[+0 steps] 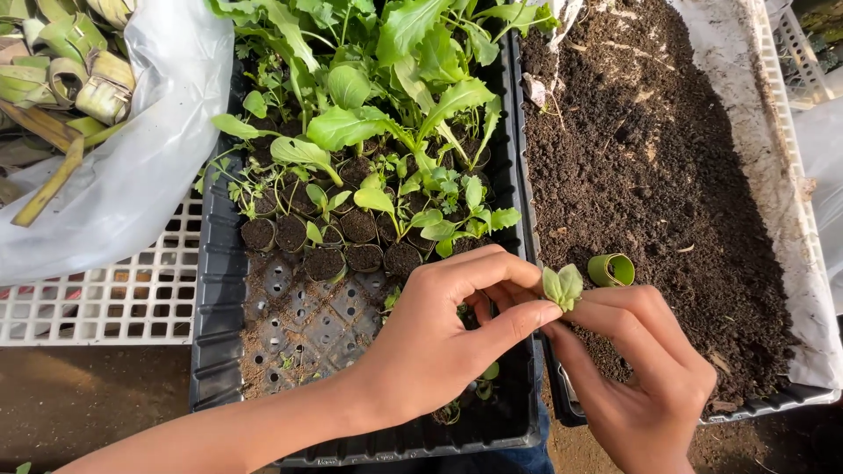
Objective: The person plants small seedlings into a tray filled with soil. They pick seedlings from a tray, place them into the soil, and gently press the soil around the base of each plant.
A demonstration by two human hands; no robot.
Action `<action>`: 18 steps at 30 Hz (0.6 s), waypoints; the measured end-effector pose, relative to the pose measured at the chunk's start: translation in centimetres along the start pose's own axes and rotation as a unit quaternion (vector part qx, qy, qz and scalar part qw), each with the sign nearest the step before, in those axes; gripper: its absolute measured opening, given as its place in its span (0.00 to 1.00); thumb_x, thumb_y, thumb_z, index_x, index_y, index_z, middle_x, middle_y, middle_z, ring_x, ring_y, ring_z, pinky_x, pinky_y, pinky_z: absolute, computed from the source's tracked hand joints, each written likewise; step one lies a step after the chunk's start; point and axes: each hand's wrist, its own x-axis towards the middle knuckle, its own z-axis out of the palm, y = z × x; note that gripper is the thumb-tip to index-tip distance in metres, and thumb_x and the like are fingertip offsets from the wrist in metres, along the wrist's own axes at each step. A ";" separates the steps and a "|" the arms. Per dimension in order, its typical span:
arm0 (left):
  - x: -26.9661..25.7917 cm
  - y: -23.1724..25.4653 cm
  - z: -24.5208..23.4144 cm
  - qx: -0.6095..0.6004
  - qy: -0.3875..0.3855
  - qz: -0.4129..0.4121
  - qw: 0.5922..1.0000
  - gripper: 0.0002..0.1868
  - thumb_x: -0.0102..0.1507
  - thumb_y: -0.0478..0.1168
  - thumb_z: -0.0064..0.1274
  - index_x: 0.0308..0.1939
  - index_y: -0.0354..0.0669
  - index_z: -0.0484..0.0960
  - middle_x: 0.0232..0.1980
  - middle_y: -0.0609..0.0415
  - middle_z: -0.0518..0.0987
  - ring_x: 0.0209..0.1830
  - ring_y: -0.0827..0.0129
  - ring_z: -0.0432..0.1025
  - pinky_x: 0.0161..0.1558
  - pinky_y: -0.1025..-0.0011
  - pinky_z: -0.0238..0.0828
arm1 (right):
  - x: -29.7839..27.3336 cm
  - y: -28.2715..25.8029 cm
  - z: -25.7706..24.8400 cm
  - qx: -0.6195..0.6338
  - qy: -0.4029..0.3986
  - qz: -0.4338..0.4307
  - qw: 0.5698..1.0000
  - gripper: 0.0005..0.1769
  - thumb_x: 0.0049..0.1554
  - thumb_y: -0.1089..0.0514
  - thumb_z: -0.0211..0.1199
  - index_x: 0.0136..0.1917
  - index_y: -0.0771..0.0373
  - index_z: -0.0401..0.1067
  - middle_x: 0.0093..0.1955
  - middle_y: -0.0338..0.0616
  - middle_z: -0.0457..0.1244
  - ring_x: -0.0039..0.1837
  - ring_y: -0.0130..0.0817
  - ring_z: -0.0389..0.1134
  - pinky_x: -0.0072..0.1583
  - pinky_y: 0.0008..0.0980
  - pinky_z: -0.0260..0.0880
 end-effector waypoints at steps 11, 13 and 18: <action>1.2 -0.4 0.4 0.069 -0.020 0.040 0.997 0.05 0.65 0.42 0.57 0.42 0.48 0.81 0.39 0.64 0.77 0.36 0.79 0.70 0.34 0.78 0.66 | -0.5 0.9 0.1 -0.018 0.012 0.021 1.000 0.05 0.57 0.70 0.68 0.43 0.73 0.73 0.43 0.52 0.66 0.45 0.39 0.66 0.53 0.33 0.65; 1.7 -0.3 0.7 0.071 -0.022 0.040 0.996 0.05 0.65 0.42 0.56 0.42 0.47 0.81 0.39 0.64 0.76 0.36 0.80 0.70 0.33 0.78 0.65 | -0.6 0.9 -0.2 -0.023 0.017 0.022 0.999 0.06 0.57 0.69 0.69 0.42 0.73 0.72 0.42 0.52 0.65 0.44 0.39 0.65 0.51 0.33 0.64; 3.1 0.2 1.4 0.067 -0.022 0.041 0.997 0.06 0.64 0.44 0.56 0.42 0.50 0.82 0.40 0.64 0.79 0.38 0.80 0.73 0.37 0.79 0.67 | -1.0 1.5 -1.7 -0.050 0.056 0.045 0.996 0.07 0.60 0.66 0.65 0.48 0.75 0.77 0.48 0.58 0.68 0.50 0.43 0.68 0.56 0.36 0.66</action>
